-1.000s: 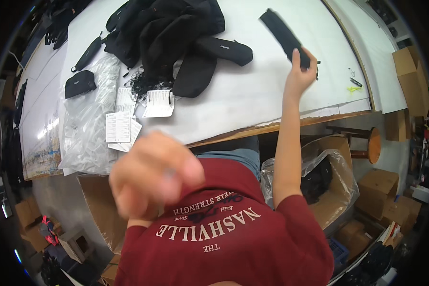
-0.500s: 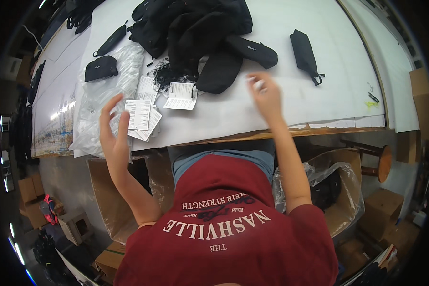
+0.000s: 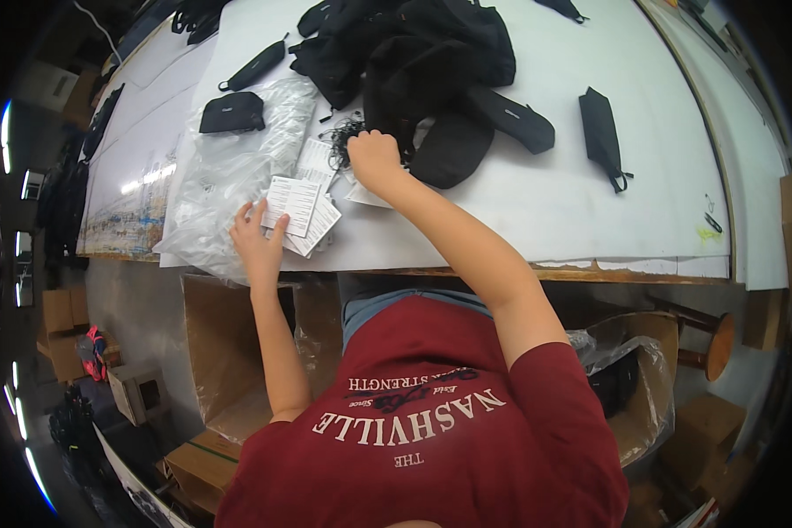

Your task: Sorting small black zippered pouches and placing them into a box.

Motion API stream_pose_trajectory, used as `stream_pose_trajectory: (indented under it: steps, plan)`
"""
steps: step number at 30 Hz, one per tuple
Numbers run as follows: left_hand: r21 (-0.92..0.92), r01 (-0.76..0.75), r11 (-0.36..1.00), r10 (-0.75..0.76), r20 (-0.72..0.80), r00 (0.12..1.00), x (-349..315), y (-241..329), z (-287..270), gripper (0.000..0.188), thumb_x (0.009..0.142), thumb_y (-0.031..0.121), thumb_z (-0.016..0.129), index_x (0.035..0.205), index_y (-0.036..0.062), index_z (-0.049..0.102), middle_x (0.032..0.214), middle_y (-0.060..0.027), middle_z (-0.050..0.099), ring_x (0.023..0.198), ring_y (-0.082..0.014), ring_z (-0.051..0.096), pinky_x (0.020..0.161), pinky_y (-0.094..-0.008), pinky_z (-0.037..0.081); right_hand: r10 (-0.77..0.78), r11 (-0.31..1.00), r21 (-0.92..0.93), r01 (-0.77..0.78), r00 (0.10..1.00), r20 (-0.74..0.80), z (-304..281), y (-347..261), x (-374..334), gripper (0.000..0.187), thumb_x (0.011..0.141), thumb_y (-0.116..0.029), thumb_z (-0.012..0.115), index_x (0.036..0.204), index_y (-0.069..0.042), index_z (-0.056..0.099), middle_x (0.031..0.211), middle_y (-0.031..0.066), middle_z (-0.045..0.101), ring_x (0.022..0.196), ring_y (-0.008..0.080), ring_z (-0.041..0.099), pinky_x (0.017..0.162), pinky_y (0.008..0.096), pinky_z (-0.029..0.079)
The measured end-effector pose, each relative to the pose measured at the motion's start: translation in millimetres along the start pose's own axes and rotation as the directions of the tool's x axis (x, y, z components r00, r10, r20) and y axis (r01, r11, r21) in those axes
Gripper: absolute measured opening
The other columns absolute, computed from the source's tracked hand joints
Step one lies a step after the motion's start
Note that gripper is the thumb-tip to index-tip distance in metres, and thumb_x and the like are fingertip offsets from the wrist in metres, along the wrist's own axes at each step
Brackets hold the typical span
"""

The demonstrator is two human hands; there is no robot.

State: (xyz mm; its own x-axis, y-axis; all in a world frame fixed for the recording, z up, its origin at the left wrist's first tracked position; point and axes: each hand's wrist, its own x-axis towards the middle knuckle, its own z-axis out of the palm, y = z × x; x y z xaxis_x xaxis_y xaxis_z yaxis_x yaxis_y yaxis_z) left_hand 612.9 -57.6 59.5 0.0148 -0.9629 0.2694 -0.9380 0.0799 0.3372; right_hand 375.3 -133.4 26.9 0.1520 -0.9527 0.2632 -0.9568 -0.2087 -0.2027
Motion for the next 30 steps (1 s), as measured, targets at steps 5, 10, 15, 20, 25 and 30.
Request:
stream_pose_trajectory:
  steps: [5,10,15,20,25,30]
  plan:
    - [-0.17,0.004,0.985,-0.01,-0.033,0.999,-3,-9,4,0.055,0.079,0.033,0.072,0.124,0.0059,0.055,0.128,-0.0132,0.046,0.118,-0.0342,0.039,0.101,-0.0463,0.032,0.059,0.945,0.327,0.001,0.983,-0.174,-40,5,-3,0.016,0.081,-0.026,0.067,0.076,-0.011,0.068,0.075,0.0028,0.063,0.075,0.0218,0.061,0.064,0.0359,0.048]
    - [-0.066,0.117,0.991,-0.115,0.041,0.993,2,1,-3,0.066,0.073,0.035,0.077,0.125,0.0039,0.051,0.12,-0.0136,0.047,0.111,-0.0325,0.041,0.097,-0.0439,0.033,0.165,0.841,0.54,-0.039,0.968,-0.187,-99,16,-21,0.02,0.083,-0.027,0.066,0.079,-0.008,0.07,0.073,0.0038,0.063,0.057,0.0205,0.056,0.055,0.0313,0.043]
    - [-0.131,0.119,0.984,-0.112,0.063,0.992,7,0,-3,0.058,0.07,0.031,0.08,0.112,0.0015,0.053,0.109,-0.0135,0.05,0.106,-0.0322,0.042,0.092,-0.043,0.034,0.267,0.839,0.535,-0.098,0.931,-0.25,-137,35,-67,0.028,0.084,-0.03,0.066,0.07,-0.005,0.063,0.068,0.0042,0.059,0.057,0.0215,0.054,0.053,0.0321,0.04]
    - [-0.181,0.044,0.982,-0.058,-0.075,0.996,13,-6,3,0.046,0.07,0.025,0.079,0.098,-0.0003,0.052,0.099,-0.0144,0.052,0.099,-0.0328,0.044,0.086,-0.0432,0.036,0.488,0.74,0.548,-0.39,0.872,-0.039,-115,97,-149,0.031,0.085,-0.031,0.066,0.072,-0.003,0.064,0.064,0.0062,0.059,0.055,0.0203,0.051,0.053,0.0327,0.038]
    - [-0.329,0.066,0.942,-0.075,-0.014,0.997,18,12,-20,0.028,0.08,0.014,0.07,0.09,-0.0015,0.05,0.089,-0.0117,0.055,0.087,-0.0247,0.05,0.081,-0.0358,0.04,0.632,0.712,0.34,-0.615,0.772,0.071,-100,122,-205,0.024,0.084,-0.028,0.065,0.083,-0.004,0.065,0.07,0.0087,0.061,0.066,0.0257,0.059,0.061,0.0324,0.045]
    - [-0.769,0.189,0.61,-0.175,0.102,0.979,13,44,-45,0.017,0.091,0.011,0.059,0.091,0.0017,0.045,0.086,-0.0076,0.056,0.083,-0.0147,0.049,0.079,-0.0271,0.041,0.537,0.799,0.341,-0.496,0.843,-0.03,-108,127,-203,0.02,0.082,-0.024,0.066,0.09,-0.007,0.063,0.076,0.0077,0.058,0.069,0.0263,0.059,0.062,0.0339,0.046]
